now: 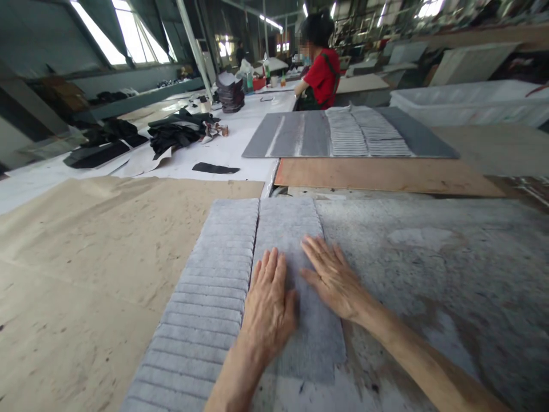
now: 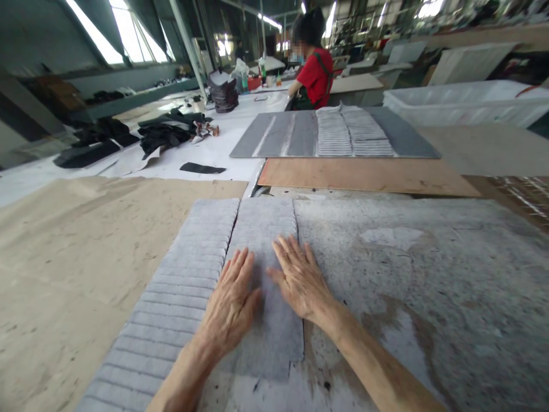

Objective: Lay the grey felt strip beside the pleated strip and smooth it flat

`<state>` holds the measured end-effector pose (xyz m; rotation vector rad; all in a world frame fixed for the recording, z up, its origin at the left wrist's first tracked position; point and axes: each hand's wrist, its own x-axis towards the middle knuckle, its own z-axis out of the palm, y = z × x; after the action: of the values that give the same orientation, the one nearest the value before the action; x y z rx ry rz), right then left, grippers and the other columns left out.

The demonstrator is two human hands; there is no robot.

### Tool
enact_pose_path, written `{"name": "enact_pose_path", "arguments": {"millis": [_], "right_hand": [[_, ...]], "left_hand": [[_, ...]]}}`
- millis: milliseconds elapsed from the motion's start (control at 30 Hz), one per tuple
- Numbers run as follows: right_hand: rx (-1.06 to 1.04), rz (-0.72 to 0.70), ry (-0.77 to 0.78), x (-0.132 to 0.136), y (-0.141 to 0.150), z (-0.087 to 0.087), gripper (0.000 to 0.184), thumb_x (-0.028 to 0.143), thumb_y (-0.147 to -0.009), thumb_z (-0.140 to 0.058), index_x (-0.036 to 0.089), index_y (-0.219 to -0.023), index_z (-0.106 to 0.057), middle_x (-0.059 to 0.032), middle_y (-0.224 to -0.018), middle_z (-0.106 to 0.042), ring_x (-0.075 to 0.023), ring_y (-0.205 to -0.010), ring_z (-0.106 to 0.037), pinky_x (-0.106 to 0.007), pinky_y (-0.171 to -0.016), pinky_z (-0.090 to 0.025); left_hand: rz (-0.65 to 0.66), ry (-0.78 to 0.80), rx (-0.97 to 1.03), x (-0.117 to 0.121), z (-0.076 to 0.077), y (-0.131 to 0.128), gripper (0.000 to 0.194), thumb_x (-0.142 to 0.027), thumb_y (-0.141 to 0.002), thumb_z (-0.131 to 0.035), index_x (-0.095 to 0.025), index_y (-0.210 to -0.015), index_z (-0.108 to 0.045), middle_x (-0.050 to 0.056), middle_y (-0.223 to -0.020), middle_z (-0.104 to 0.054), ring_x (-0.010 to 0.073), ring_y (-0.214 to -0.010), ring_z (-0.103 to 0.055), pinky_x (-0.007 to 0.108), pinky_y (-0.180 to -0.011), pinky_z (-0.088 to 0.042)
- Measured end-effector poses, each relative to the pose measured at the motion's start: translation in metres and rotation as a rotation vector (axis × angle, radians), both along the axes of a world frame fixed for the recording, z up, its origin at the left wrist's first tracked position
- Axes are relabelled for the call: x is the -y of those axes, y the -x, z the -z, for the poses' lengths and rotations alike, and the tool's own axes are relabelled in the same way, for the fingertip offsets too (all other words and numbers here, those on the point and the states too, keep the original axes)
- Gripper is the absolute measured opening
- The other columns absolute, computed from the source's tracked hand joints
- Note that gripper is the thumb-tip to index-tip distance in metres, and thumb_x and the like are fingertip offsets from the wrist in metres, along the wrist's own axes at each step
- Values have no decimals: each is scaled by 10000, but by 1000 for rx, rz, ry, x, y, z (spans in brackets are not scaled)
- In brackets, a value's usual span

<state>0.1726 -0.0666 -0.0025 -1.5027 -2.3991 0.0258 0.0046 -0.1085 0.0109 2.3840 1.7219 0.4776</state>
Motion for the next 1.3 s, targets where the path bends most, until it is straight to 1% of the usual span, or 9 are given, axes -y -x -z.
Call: {"name": "enact_pose_path", "arguments": {"millis": [133,233,333,433,800,900,1033,1167,1300], "right_hand": [[-81,42,-209,28,-10,-11,447,330,-925,-310,92,-1280,-440,-96,-1371,-408,-226,-1315,-255,-456,-1066,-256],[34,-32,-184,56,-11,-10,471,327,-904,-365,100,-1315,-394,-85,-1383,-392,-237,-1314,-255,-474,-1054,-272],[131,-81,-150,72,-8,-2,524,360,-895,-373,85,-1340,-349,-100,-1401,-355,-252,-1310,-263,-493,-1027,-313],[167,-59,-146,76,-6,3,542,359,-892,-379,75,-1351,-327,-111,-1419,-314,-254,-1311,-261,-493,-1025,-325],[113,-54,-154,80,-4,4,522,321,-883,-416,58,-1330,-361,-138,-1401,-339,-261,-1295,-296,-484,-1001,-377],[-2,-43,-153,76,-5,0,424,272,-884,-415,94,-1267,-456,-127,-1326,-458,-251,-1234,-399,-466,-980,-405],[-303,83,-183,56,-12,-9,252,204,-873,-414,152,-1026,-607,-110,-1056,-640,-195,-997,-585,-345,-868,-492],[-403,144,-92,23,-18,-15,208,190,-792,-513,177,-982,-597,-99,-1014,-640,-210,-951,-590,-356,-836,-486],[-366,166,79,-2,-17,-19,326,134,-662,-599,183,-984,-583,-76,-984,-629,-196,-870,-591,-335,-785,-475]], "left_hand": [[-40,-111,-159,44,5,5,585,-333,-871,-382,-54,-1371,-262,171,-1427,-297,268,-1335,-208,453,-1045,-326],[-34,-130,-222,60,13,2,633,-410,-858,-394,-61,-1371,-266,182,-1431,-284,277,-1330,-221,434,-1027,-356],[-46,-138,-262,61,18,0,634,-378,-844,-417,-62,-1372,-266,185,-1435,-271,282,-1328,-224,421,-1020,-366],[-27,-173,-298,58,20,0,650,-344,-823,-443,-41,-1369,-264,203,-1428,-278,298,-1321,-238,426,-1001,-386],[15,-242,-316,58,27,4,703,-340,-808,-455,-22,-1384,-208,223,-1423,-274,317,-1314,-246,437,-968,-407],[26,-248,-328,56,29,5,708,-370,-809,-453,-25,-1382,-222,227,-1424,-268,323,-1308,-259,435,-956,-417],[17,-245,-326,57,31,6,708,-391,-819,-442,-33,-1386,-218,228,-1421,-272,324,-1300,-280,441,-952,-420],[16,-232,-315,57,30,6,715,-389,-827,-432,-43,-1399,-178,223,-1425,-264,317,-1304,-273,448,-956,-415],[16,-204,-297,56,29,6,723,-382,-822,-444,-60,-1405,-164,212,-1437,-242,319,-1308,-262,447,-963,-411]]}}
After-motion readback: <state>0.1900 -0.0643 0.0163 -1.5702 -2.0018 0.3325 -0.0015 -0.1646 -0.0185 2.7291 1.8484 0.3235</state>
